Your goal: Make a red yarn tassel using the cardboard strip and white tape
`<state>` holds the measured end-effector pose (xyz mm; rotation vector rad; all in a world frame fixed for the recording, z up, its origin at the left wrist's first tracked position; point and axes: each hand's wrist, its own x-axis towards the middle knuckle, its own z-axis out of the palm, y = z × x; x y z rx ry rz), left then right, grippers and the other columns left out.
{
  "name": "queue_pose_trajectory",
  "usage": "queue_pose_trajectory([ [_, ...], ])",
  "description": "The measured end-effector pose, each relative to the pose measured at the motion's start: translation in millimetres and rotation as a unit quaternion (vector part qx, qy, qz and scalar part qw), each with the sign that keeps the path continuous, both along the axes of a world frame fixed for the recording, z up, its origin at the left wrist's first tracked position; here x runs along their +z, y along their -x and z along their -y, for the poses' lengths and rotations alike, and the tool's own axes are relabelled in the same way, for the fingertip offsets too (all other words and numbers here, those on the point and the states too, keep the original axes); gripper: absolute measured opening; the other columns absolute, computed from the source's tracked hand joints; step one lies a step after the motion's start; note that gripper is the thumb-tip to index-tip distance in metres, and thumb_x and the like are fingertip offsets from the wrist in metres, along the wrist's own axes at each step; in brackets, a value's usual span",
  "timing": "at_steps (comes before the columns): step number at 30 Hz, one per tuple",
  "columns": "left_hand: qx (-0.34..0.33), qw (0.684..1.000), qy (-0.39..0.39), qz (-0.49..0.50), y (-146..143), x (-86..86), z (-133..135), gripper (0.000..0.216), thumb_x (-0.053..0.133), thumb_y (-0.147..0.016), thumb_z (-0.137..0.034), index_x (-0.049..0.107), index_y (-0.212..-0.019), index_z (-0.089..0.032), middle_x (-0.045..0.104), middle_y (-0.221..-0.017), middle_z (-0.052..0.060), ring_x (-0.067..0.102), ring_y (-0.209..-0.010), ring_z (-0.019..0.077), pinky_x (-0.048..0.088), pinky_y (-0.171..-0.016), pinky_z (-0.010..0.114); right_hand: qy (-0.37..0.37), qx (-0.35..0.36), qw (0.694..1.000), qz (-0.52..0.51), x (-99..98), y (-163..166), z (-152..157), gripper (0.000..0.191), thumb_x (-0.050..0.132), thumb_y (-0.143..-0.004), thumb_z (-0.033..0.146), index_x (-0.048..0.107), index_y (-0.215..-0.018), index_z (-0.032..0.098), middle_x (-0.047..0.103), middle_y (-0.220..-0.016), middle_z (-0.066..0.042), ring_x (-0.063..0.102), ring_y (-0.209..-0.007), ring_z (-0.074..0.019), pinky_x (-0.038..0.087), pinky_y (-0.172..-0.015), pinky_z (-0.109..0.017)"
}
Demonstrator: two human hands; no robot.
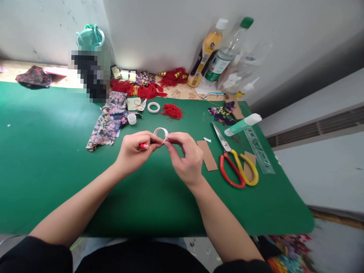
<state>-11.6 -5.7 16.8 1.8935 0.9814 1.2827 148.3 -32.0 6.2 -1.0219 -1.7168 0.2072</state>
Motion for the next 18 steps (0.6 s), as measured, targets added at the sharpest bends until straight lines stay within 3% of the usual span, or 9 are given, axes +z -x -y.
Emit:
queue_pose_trajectory([
  [4,-0.004,1.0,-0.026,-0.012,0.1,-2.2,0.1,0.047,0.063,-0.081,-0.019,0.029,-0.048,-0.018,0.076,-0.076,0.004,0.068,-0.066,0.0121,0.053,-0.058,0.023,-0.012,-0.012,0.999,0.034,0.9,-1.2,-1.0,0.011,0.053,-0.091,0.016,0.06,-0.095,0.023,0.069,-0.091,-0.005,0.067,-0.086,-0.018,0.056,-0.078,-0.035],
  [11,-0.01,0.998,-0.06,-0.027,0.4,-7.4,-2.7,0.044,0.062,-0.08,-0.011,0.032,-0.048,-0.017,0.076,-0.076,0.005,0.069,-0.066,0.0122,0.052,-0.058,0.021,0.038,-0.047,0.996,0.06,-7.1,4.9,-2.7,0.01,0.044,-0.095,0.018,0.05,-0.087,0.021,0.059,-0.088,-0.007,0.06,-0.084,-0.0171,0.052,-0.068,-0.031],
  [18,-0.013,0.996,-0.082,-0.024,0.2,-4.0,-1.3,0.043,0.061,-0.08,-0.008,0.033,-0.048,-0.017,0.076,-0.076,0.004,0.069,-0.066,0.012,0.052,-0.058,0.021,0.032,-0.03,0.999,0.017,-5.9,4.3,-1.3,0.006,0.048,-0.094,0.018,0.052,-0.093,0.022,0.061,-0.088,-0.004,0.06,-0.082,-0.0152,0.053,-0.07,-0.028],
])
